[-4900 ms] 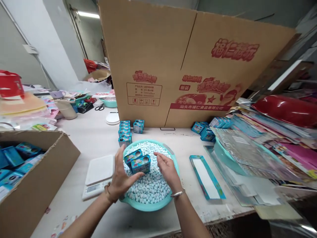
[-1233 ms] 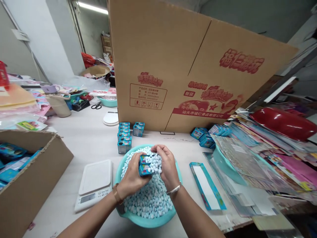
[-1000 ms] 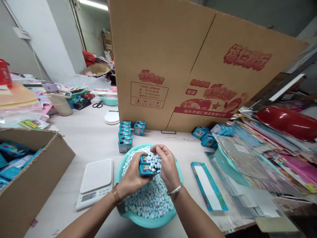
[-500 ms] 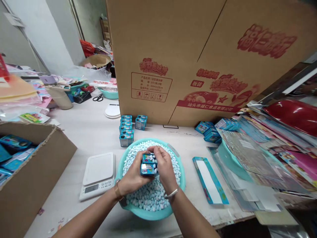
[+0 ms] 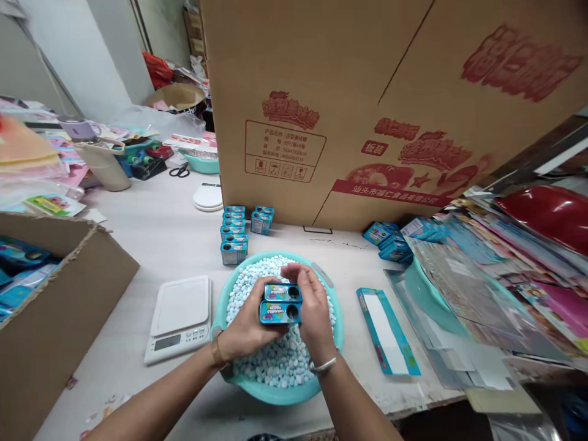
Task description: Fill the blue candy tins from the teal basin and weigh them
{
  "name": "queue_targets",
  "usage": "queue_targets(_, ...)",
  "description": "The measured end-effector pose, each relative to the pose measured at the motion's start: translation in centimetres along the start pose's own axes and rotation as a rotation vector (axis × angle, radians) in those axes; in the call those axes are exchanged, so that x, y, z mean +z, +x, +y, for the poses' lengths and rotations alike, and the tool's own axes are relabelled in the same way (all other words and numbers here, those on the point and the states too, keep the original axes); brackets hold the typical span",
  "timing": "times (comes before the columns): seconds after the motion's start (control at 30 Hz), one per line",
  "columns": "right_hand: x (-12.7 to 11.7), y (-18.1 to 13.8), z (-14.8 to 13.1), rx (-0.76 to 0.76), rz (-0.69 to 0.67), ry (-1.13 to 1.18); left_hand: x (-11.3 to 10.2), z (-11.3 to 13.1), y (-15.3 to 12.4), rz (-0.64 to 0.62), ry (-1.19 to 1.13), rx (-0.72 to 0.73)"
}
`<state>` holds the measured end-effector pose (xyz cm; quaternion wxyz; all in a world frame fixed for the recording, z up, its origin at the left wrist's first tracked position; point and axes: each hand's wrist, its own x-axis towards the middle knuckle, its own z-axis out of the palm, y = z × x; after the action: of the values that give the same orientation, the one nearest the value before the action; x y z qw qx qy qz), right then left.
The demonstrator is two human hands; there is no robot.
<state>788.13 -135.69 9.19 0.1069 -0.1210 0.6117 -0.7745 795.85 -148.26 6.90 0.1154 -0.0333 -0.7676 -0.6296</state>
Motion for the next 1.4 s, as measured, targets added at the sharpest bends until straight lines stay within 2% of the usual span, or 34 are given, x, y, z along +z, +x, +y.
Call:
queue_targets(0.17,-3.2,-0.2,0.3,-0.019,0.116,0.027,-2.1,0.3,-1.4,0.027,-0.004,0.104)
queue_targets(0.27,-5.3,-0.9,1.3,0.084,0.092,-0.039,-2.9,0.0,-2.8,0.035,-0.084,0.202)
queue_targets(0.33,-6.2,-1.6,2.1,0.138,0.035,-0.169,-3.0,-0.3,-3.7,0.058,-0.185,0.221)
queue_targets(0.43,-7.0,-2.7,3.4,0.104,-0.091,-0.535,-3.6,-0.1,-4.7,0.113,-0.276,0.180)
queue_targets(0.5,-7.3,-3.5,4.2,0.046,-0.151,-0.765,-4.6,1.0,-4.9,0.097,-0.211,0.092)
queue_targets(0.6,-7.7,-4.5,5.1,0.030,-0.157,-0.873,-6.4,3.4,-4.1,-0.009,0.180,-0.014)
queue_targets(0.7,-7.8,-5.4,5.5,0.106,-0.106,-0.804,-6.8,4.9,-1.8,-0.208,0.648,-0.056)
queue_targets(0.77,-7.5,-5.7,5.7,0.167,-0.050,-0.718,-5.6,4.8,0.0,-0.377,0.819,-0.075)
queue_targets(0.83,-6.7,-5.7,6.0,0.212,0.008,-0.608,-3.7,4.0,1.5,-0.502,0.886,-0.063)
queue_targets(0.93,-4.8,-5.1,6.8,0.252,0.119,-0.376,-0.9,2.8,2.8,-0.614,0.951,-0.035)
queue_targets(1.03,-3.0,-3.8,7.4,0.290,0.278,-0.058,0.3,2.5,3.1,-0.670,1.042,0.023)
queue_targets(1.1,-2.2,-2.7,7.0,0.278,0.336,0.068,0.1,2.4,2.9,-0.619,1.049,0.042)
queue_targets(1.2,-1.6,-0.8,4.8,0.193,0.338,0.130,-0.7,1.8,2.2,-0.379,0.891,0.030)
queue_targets(1.3,-1.0,0.8,1.9,0.084,0.248,0.183,-0.9,0.6,1.5,-0.091,0.661,0.050)
queue_targets(1.4,-0.3,1.9,0.0,0.057,0.139,0.209,-0.3,-0.5,0.9,0.082,0.529,0.030)
